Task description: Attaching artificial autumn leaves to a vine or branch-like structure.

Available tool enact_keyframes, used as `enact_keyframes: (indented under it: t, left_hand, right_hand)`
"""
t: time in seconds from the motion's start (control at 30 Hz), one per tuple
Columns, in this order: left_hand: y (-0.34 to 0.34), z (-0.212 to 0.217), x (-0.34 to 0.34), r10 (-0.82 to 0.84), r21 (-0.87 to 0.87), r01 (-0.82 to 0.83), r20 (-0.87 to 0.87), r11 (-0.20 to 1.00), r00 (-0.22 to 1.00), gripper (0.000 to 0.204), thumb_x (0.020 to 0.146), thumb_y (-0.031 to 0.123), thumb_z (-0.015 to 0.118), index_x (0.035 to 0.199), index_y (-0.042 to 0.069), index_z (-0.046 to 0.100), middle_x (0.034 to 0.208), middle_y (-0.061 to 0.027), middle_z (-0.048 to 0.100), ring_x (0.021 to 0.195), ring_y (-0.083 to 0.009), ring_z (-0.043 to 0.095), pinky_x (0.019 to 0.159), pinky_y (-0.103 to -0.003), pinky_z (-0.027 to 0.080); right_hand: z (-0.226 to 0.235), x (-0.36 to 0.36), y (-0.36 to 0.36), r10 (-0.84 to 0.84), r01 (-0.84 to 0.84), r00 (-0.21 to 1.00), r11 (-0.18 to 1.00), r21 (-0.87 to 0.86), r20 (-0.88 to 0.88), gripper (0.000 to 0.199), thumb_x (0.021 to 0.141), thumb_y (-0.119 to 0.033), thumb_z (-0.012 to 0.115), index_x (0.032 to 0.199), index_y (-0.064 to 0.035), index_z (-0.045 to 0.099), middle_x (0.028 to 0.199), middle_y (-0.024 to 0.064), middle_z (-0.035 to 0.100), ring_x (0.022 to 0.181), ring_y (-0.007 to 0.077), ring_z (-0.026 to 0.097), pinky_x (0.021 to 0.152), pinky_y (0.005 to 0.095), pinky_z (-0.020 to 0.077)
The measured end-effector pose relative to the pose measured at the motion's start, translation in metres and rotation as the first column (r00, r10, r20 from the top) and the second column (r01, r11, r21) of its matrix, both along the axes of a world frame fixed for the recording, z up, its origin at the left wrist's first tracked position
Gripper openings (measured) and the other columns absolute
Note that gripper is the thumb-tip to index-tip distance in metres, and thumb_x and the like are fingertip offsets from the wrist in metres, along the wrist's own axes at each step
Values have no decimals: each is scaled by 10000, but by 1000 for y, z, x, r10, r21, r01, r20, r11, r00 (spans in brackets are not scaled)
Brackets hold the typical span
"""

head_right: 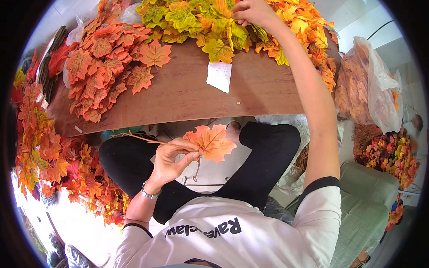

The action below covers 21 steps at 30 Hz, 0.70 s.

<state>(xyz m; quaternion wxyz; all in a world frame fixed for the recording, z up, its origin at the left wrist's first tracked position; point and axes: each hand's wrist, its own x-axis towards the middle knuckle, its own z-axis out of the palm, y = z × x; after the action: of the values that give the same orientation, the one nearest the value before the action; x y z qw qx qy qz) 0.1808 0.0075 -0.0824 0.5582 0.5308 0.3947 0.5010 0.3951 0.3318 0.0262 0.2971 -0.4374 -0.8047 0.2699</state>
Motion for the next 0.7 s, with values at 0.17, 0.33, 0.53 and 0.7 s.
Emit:
enact_keyframes:
  t: [0.17,0.33,0.53,0.7]
  left_hand:
    - [-1,1,-2,-21,-42,25,109,999,994,73,772,-29,620,846,-32,619,858,-79,614,729,-124,610,664,-232,507]
    - [0,0,-7,-6,-82,25,223,996,975,84,787,-46,597,869,-38,580,854,-83,581,722,-135,604,650,-240,510]
    - [7,3,-14,59,-109,-27,305,994,951,93,795,-52,586,875,-38,540,825,-83,580,721,-133,601,644,-240,512]
    - [6,4,-16,78,-148,-45,224,988,971,117,816,12,587,905,-40,533,807,-112,619,712,-140,601,646,-245,513]
  right_hand:
    - [-15,28,7,-86,0,977,915,-403,-195,218,805,-173,630,919,9,591,776,57,612,682,107,589,613,206,495]
    - [-40,5,-47,-219,-365,715,693,-621,-664,183,833,-82,573,966,42,556,822,97,606,731,122,608,592,197,521]
    - [-60,-36,-187,-284,-822,411,295,-487,-866,325,790,-70,609,1064,71,506,964,162,590,909,221,600,753,282,534]
    - [-76,-69,-254,-165,-580,586,597,-554,-793,254,826,-152,582,1030,-8,531,933,87,556,811,181,546,661,316,462]
